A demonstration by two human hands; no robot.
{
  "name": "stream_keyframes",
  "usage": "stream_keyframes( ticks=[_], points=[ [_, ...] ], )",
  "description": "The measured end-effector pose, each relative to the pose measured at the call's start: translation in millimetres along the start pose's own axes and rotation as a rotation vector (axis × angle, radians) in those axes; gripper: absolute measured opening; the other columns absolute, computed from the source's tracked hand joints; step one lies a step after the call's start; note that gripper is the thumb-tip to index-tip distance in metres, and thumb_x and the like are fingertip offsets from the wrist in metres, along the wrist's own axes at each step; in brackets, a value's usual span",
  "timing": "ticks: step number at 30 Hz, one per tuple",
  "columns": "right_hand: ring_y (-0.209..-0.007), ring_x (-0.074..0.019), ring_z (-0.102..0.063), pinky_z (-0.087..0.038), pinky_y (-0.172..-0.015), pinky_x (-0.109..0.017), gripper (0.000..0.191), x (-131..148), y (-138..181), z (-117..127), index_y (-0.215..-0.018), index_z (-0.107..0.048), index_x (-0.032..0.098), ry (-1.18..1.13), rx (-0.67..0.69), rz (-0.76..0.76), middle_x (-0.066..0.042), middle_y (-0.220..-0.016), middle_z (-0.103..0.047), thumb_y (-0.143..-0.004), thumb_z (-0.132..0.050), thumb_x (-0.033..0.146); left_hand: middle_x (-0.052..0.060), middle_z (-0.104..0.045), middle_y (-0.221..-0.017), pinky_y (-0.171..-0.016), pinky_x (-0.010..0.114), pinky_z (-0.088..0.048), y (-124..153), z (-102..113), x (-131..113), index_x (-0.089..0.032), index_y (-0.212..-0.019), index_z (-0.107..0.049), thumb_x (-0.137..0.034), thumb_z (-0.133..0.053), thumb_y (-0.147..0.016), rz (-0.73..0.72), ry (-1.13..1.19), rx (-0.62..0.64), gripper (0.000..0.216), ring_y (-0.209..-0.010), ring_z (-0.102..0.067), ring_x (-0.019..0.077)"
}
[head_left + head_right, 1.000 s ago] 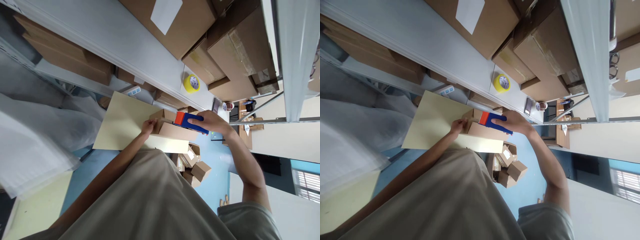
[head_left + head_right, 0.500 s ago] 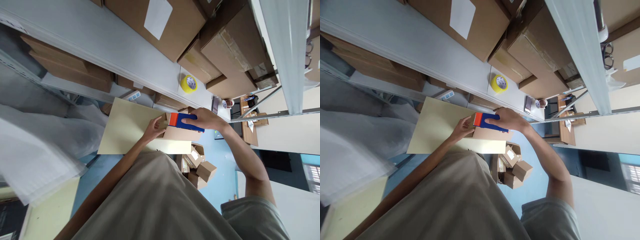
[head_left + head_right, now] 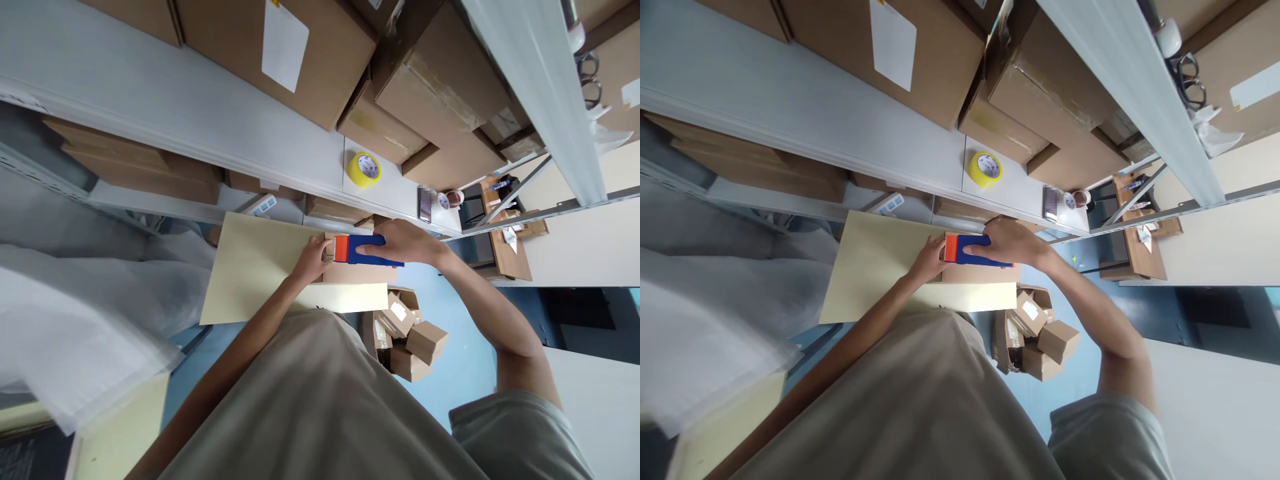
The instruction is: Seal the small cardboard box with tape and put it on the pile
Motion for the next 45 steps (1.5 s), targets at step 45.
stream_keyframes(
  ticks=[45],
  points=[
    [-0.119,-0.0442,-0.077,-0.059,-0.092,-0.043,0.071,-182.0,-94.7,-177.6,-0.121,-0.083,0.015,-0.265,0.110,0.251,-0.025,-0.119,-0.082,-0.099,-0.066,0.081,0.019,-0.062,-0.123,-0.115,0.049,-0.053,23.1,-59.5,-27.3,-0.014,-0.138,-0.069,-0.044,-0.058,-0.111,0.620,-0.477,-0.683,0.042,-0.121,-0.066,0.0349]
  ],
)
Point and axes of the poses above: each hand's wrist, its own y-axis away from the middle knuckle, its own z-axis out of the back of the hand, x = y × z, the point moved 4 cm from there along -y, towards the middle knuckle
